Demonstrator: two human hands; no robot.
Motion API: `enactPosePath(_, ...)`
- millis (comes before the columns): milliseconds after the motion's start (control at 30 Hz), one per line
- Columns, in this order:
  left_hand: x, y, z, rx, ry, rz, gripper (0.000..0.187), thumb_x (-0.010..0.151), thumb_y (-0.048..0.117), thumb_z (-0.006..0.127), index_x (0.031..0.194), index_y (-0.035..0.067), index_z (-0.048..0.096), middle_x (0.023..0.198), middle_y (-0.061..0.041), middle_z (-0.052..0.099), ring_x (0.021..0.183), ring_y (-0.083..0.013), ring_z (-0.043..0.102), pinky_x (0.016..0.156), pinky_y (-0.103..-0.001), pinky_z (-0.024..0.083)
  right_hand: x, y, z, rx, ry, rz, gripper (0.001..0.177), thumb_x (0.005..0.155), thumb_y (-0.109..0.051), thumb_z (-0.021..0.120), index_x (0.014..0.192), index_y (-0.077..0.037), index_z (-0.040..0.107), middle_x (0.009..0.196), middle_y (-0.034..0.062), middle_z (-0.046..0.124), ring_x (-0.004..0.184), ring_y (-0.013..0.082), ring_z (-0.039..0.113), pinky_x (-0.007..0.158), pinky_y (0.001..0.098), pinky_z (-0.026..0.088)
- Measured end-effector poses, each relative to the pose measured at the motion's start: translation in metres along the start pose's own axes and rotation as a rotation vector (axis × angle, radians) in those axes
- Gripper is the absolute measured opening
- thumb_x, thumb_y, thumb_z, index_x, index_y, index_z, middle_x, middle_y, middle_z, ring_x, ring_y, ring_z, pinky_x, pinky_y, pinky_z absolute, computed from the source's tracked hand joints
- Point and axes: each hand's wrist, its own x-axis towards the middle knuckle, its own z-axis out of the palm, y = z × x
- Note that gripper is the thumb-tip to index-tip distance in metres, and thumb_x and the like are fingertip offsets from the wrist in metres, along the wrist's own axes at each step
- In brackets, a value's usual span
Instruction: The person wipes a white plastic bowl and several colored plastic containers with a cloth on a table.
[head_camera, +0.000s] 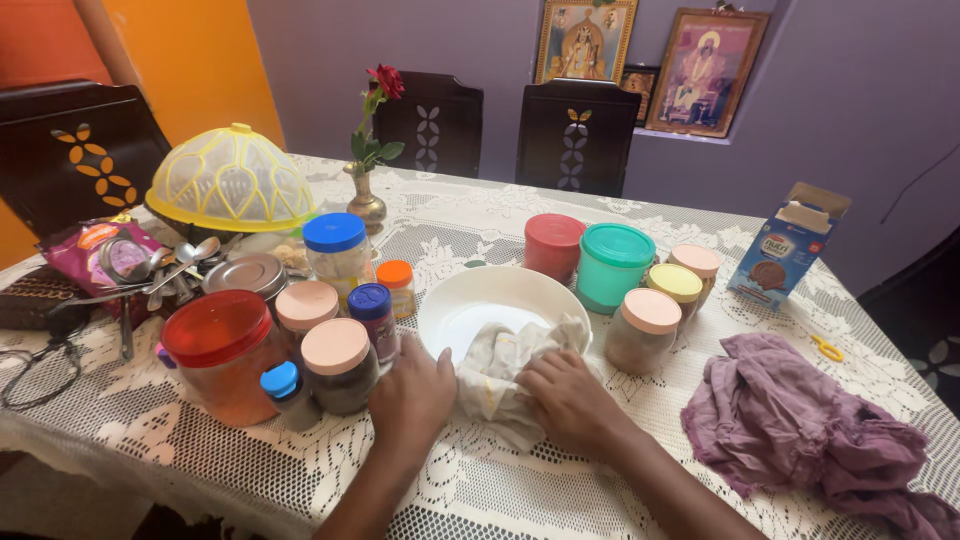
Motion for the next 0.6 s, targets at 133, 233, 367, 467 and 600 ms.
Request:
enactPosePath(133, 0.025, -0.018, 0.011, 0.094, -0.163, -0.094, 0.039, 0.094, 0.035, 0.058, 0.109, 0.002, 0.072, 0.102, -0.028, 0.073, 0.099, -0.0421, 0.072, 0.091, -0.048, 0.055, -0.002, -0.011, 0.003, 0.041, -0.001, -0.064, 0.021, 0.088, -0.015, 0.067, 0.106, -0.004, 0.064, 0.102, 0.0092, 0.065, 0.104, 0.0281, 0.060, 0.097, 0.0415, 0.041)
enactPosePath(233, 0.058, -0.019, 0.027, 0.200, -0.282, -0.106, 0.032, 0.087, 0.027, 0.062, 0.105, 0.005, 0.078, 0.108, -0.023, 0.074, 0.104, -0.0372, 0.073, 0.092, -0.046, 0.059, 0.001, -0.014, 0.000, 0.055, -0.008, -0.086, 0.025, 0.087, -0.017, 0.067, 0.107, -0.004, 0.065, 0.101, 0.0099, 0.065, 0.102, 0.0293, 0.061, 0.093, 0.0421, 0.044)
enactPosePath(367, 0.095, -0.012, 0.043, 0.252, -0.291, -0.081, 0.031, 0.094, 0.018, 0.053, 0.115, 0.003, 0.072, 0.117, -0.024, 0.071, 0.110, -0.0396, 0.070, 0.092, -0.051, 0.056, 0.007, -0.020, 0.002, 0.042, -0.027, -0.007, 0.025, 0.089, -0.021, 0.068, 0.109, -0.004, 0.068, 0.099, 0.0109, 0.068, 0.097, 0.0304, 0.064, 0.086, 0.0433, 0.048)
enactPosePath(467, 0.126, -0.018, 0.048, 0.279, -0.339, 0.021, 0.033, 0.097, 0.013, 0.048, 0.122, 0.003, 0.068, 0.124, -0.024, 0.068, 0.115, -0.0408, 0.067, 0.091, -0.054, 0.055, 0.006, -0.017, -0.005, 0.066, -0.035, 0.024, 0.021, 0.092, -0.023, 0.070, 0.103, -0.005, 0.070, 0.095, 0.0104, 0.070, 0.095, 0.0300, 0.066, 0.085, 0.0429, 0.050)
enactPosePath(600, 0.172, -0.025, 0.075, 0.396, -0.361, 0.223, 0.034, 0.095, 0.011, 0.048, 0.122, 0.004, 0.067, 0.123, -0.022, 0.070, 0.114, -0.0378, 0.069, 0.091, -0.052, 0.056, 0.002, -0.011, -0.017, 0.131, -0.010, 0.006, 0.021, 0.086, -0.020, 0.073, 0.101, -0.005, 0.072, 0.095, 0.0097, 0.072, 0.095, 0.0294, 0.067, 0.084, 0.0422, 0.052)
